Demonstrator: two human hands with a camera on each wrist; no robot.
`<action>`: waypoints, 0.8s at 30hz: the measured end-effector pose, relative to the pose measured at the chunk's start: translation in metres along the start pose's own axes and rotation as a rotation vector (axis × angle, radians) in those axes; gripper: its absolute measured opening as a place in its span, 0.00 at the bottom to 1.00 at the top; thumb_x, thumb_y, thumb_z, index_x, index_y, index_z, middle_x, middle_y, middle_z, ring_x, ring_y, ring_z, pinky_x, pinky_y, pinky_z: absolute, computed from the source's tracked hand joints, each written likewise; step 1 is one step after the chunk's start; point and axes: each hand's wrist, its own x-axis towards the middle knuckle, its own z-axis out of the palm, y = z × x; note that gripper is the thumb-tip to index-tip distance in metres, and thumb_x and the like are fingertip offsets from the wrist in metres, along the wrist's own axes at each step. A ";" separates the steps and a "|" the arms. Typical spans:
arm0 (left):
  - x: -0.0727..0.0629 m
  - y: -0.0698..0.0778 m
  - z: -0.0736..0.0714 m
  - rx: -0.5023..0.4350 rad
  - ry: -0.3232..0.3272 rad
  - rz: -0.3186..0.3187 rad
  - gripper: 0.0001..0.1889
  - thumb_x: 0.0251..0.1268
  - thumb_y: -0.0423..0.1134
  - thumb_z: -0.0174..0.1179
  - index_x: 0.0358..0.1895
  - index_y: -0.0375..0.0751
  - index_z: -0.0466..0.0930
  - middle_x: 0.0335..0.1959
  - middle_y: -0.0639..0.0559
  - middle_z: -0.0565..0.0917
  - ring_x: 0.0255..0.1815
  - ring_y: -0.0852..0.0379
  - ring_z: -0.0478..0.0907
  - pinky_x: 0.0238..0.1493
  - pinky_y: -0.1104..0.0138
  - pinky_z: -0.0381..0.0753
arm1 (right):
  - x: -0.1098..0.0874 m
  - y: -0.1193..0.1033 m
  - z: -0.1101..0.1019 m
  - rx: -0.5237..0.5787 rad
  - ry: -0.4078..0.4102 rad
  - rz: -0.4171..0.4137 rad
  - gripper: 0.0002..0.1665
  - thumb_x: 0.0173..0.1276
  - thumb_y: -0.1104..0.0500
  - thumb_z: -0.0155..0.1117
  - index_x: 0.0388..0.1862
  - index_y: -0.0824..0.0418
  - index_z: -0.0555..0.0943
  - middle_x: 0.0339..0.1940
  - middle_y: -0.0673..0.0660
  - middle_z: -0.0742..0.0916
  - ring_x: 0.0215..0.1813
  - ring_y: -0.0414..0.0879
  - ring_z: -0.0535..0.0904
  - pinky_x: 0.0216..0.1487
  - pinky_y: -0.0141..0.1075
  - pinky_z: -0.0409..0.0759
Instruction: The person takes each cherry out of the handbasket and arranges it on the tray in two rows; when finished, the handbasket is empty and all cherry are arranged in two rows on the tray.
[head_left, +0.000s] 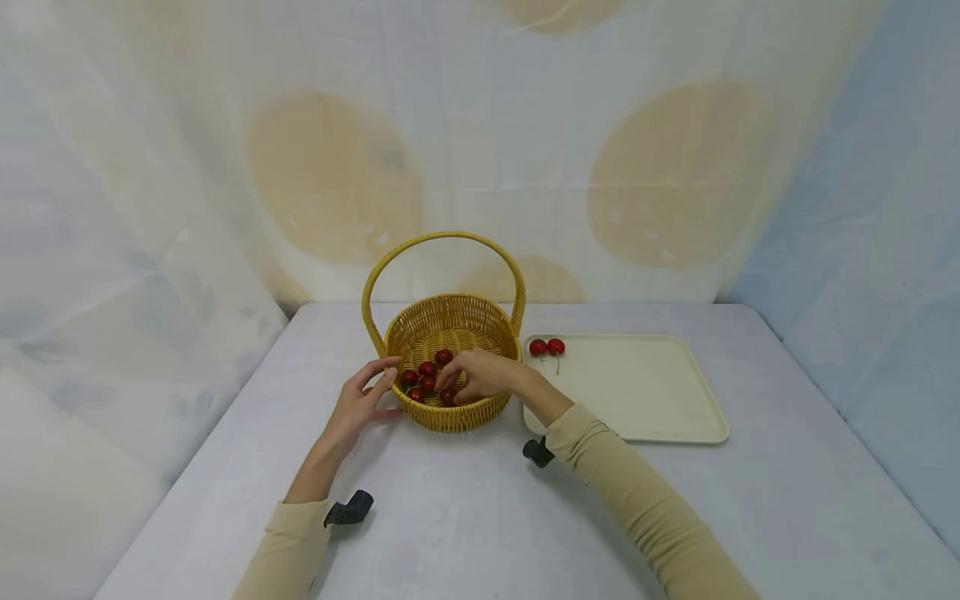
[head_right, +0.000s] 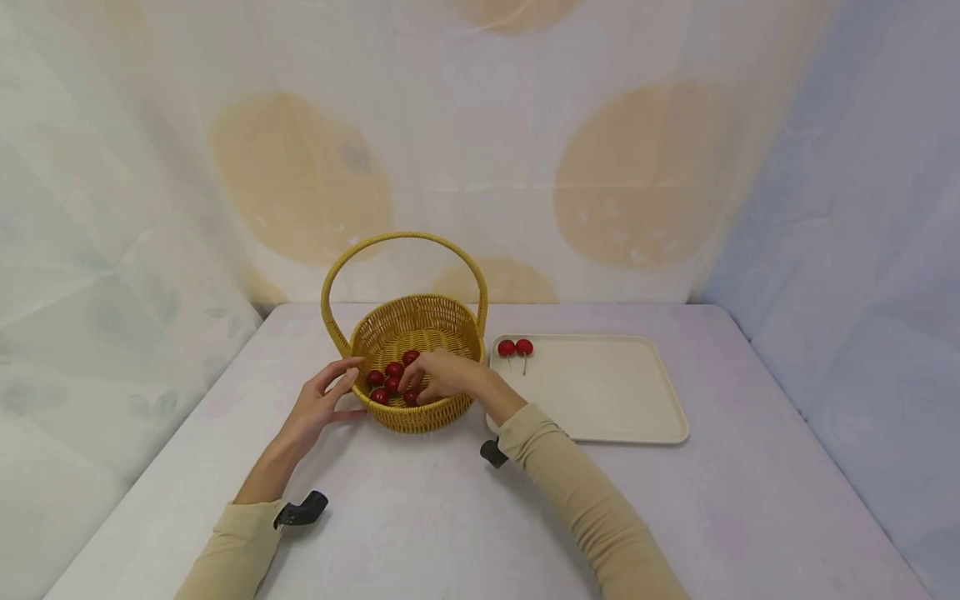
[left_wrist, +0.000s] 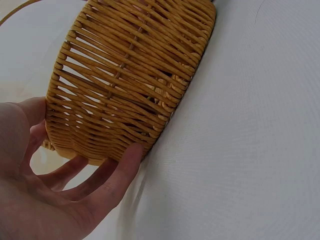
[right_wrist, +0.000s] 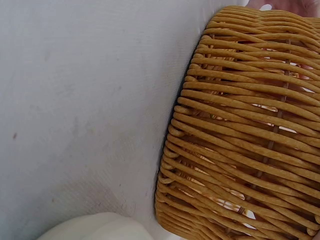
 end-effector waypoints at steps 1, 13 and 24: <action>0.000 0.000 0.000 0.001 0.002 -0.001 0.30 0.72 0.57 0.53 0.71 0.46 0.65 0.76 0.51 0.61 0.73 0.36 0.64 0.48 0.46 0.86 | 0.000 0.000 0.000 -0.002 -0.003 0.007 0.19 0.65 0.63 0.69 0.56 0.55 0.84 0.50 0.52 0.88 0.54 0.45 0.82 0.52 0.33 0.83; -0.002 0.000 -0.001 -0.003 -0.001 0.003 0.28 0.73 0.55 0.52 0.71 0.47 0.66 0.75 0.50 0.61 0.73 0.36 0.63 0.49 0.45 0.86 | 0.000 -0.001 0.003 0.013 -0.009 0.052 0.19 0.66 0.61 0.68 0.56 0.54 0.83 0.53 0.52 0.87 0.57 0.45 0.82 0.57 0.35 0.83; -0.002 0.001 0.000 -0.005 -0.007 -0.001 0.29 0.74 0.54 0.52 0.71 0.45 0.65 0.76 0.50 0.60 0.73 0.35 0.63 0.49 0.44 0.85 | -0.003 -0.004 0.002 -0.012 0.086 0.027 0.18 0.66 0.60 0.69 0.55 0.57 0.83 0.48 0.55 0.89 0.53 0.49 0.83 0.53 0.37 0.84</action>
